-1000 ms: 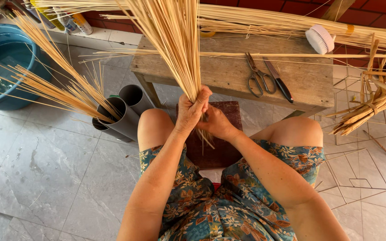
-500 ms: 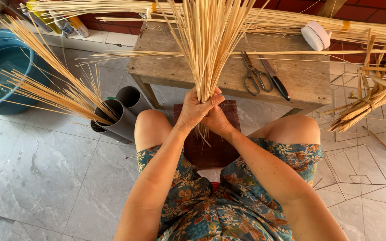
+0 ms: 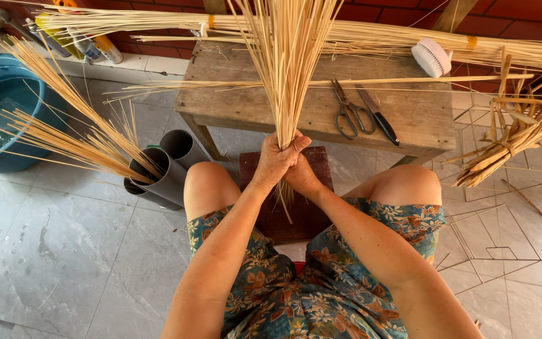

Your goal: The person sits on a low stool and weaves thin reeds by hand, using shears to trim the ends. They repeatedly gather, align, and interlace the reeds, occasionally cutting them to size.

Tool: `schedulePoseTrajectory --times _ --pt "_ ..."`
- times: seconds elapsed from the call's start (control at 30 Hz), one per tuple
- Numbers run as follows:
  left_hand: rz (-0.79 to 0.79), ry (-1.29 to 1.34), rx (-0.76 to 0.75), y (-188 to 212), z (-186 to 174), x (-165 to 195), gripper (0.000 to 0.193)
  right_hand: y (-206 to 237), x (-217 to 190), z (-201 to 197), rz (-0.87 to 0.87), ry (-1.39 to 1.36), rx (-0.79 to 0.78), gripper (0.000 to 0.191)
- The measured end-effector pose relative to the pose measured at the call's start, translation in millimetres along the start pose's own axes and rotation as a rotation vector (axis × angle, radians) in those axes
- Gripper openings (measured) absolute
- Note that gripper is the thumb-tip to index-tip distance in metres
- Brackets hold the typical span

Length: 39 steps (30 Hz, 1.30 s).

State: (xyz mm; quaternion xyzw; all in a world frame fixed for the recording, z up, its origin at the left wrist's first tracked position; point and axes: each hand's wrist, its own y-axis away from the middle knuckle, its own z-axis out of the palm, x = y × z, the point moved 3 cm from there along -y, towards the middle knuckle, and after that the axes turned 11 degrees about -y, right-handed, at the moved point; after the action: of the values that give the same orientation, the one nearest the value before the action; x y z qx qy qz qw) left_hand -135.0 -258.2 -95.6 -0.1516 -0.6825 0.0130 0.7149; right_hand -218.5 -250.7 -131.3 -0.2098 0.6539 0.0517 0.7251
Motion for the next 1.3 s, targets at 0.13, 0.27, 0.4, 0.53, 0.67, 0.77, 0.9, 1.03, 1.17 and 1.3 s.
schedulePoseTrajectory --times 0.13,0.27,0.4,0.53,0.67,0.77,0.9,1.03,1.17,1.3 --pt "-0.037 -0.07 0.02 1.3 1.4 -5.3 0.031 -1.4 -0.5 -1.9 0.075 0.05 0.0 0.012" --pt "0.035 -0.145 0.011 -1.9 1.8 -6.2 0.038 -0.3 -5.2 -0.4 -0.011 0.054 0.012 0.02" --pt "-0.034 -0.029 0.006 -8.2 3.3 -5.1 0.041 1.7 3.9 0.2 0.06 -0.056 0.002 0.01" --pt "0.011 -0.016 -0.038 -10.0 5.4 18.0 0.053 2.1 7.1 -5.8 0.055 -0.075 0.061 0.009" --pt "-0.048 0.064 -0.11 -10.1 5.4 60.8 0.058 8.3 -9.1 -6.2 0.206 -0.054 -0.092 0.018" --pt "-0.167 -0.003 -0.153 -11.0 2.8 100.1 0.056 18.3 -46.5 -5.9 0.058 0.101 -0.327 0.045" --pt "-0.287 -0.031 -0.223 11.0 -25.6 158.7 0.05 25.9 -91.5 -27.5 0.113 -0.052 -0.361 0.058" --pt "-0.355 -0.133 -0.286 65.2 -68.2 207.6 0.049 19.5 -129.0 -82.2 -0.064 -0.228 0.102 0.029" --pt "-0.453 -0.303 -0.199 120.8 -122.3 225.0 0.047 28.2 -163.2 -134.6 -0.348 -0.37 0.366 0.02" --pt "-0.705 -0.465 -0.145 178.7 -159.6 186.5 0.052 37.0 -195.2 -149.7 -0.523 -0.422 0.356 0.023"
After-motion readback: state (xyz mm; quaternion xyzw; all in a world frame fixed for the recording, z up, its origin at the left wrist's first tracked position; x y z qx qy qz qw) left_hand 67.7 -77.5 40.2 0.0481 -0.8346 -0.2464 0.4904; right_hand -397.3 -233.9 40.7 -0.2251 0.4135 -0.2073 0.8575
